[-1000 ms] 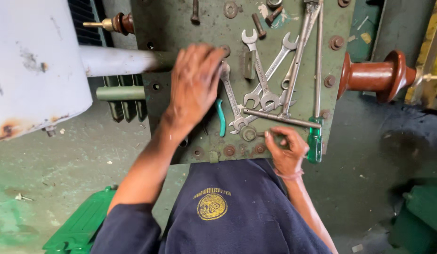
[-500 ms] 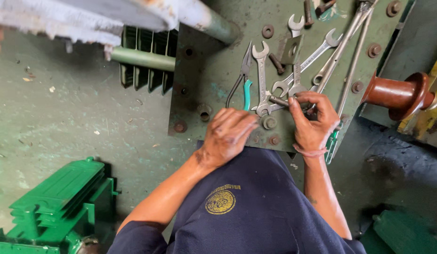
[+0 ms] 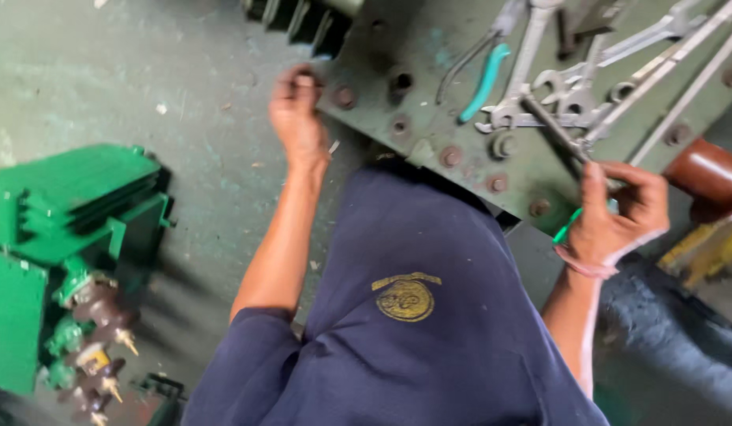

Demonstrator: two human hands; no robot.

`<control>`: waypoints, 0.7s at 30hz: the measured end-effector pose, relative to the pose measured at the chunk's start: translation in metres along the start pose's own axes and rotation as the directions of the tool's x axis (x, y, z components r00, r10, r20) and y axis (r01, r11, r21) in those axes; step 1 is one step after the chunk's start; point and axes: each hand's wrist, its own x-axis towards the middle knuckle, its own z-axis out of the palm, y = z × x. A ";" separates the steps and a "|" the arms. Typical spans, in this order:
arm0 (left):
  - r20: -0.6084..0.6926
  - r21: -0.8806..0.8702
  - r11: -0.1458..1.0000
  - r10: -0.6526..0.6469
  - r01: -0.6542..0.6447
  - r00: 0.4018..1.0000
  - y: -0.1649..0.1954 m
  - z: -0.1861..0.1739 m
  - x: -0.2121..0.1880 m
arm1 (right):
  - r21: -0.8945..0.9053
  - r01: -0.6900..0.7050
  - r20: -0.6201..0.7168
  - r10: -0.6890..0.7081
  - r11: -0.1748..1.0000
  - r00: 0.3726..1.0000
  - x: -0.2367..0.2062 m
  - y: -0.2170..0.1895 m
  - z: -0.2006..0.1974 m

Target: The person picks small bolts and fittings from a green metal work plate and handles brown porcelain insulators mounted on the equipment, threading and fitting parts by hand. They gather the fasteners and place them into an orange container, then continue handling the insulators and hardware on the plate.

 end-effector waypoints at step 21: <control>0.331 -0.557 0.715 -0.275 0.422 0.903 -0.052 0.023 -0.070 | 0.120 0.019 0.195 -0.042 0.993 0.980 -0.004 0.007 -0.004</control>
